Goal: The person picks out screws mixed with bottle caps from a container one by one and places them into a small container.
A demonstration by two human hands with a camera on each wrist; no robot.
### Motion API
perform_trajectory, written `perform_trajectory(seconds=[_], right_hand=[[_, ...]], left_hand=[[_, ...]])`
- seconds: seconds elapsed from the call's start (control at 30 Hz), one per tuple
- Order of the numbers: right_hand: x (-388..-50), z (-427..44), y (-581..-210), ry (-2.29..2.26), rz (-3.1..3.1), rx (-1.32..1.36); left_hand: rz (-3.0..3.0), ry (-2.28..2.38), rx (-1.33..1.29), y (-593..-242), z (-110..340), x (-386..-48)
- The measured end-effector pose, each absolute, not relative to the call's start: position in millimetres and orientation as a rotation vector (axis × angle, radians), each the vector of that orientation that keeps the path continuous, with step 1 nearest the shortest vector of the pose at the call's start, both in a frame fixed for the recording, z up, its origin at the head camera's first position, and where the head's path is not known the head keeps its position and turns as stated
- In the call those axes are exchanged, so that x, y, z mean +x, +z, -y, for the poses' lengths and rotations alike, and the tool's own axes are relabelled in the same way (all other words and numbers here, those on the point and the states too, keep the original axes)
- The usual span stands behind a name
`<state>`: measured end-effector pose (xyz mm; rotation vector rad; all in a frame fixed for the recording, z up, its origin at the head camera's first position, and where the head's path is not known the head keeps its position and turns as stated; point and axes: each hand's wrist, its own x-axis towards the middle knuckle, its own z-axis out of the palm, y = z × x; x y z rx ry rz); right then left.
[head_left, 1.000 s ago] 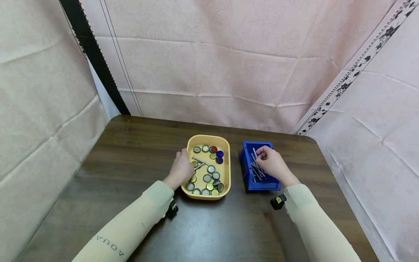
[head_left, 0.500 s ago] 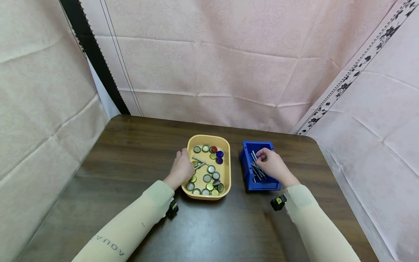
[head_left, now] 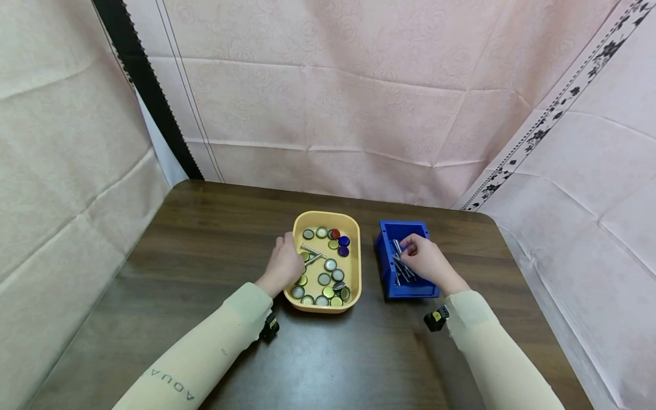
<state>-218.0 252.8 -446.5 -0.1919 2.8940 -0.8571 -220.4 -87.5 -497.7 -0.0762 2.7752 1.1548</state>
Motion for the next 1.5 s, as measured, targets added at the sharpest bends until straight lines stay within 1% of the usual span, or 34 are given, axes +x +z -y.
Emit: perform_trajectory(seconds=[0.33, 0.67, 0.87, 1.13, 1.3, 1.5], right_hand=[[-222, -247, -442, -0.885, -2.899, -0.176], [-230, -227, -420, -0.888, -2.919, -0.253], [-240, -197, -405, -0.879, -2.917, -0.287], [-252, -142, -397, -0.776, -2.827, -0.413], [-262, -107, -397, -0.605, -2.770, -0.520], [-274, -73, -408, -0.393, -2.702, -0.604]], left_hand=[[-2.776, 1.156, -0.086, -498, 88, -221], [-2.782, 1.144, -0.078, -496, 89, -221], [-2.785, 1.144, -0.083, -495, 90, -220], [-2.785, 1.138, -0.081, -498, 88, -221], [-2.790, 1.131, -0.086, -497, 87, -221], [-2.797, 1.113, -0.079, -496, 86, -221]])
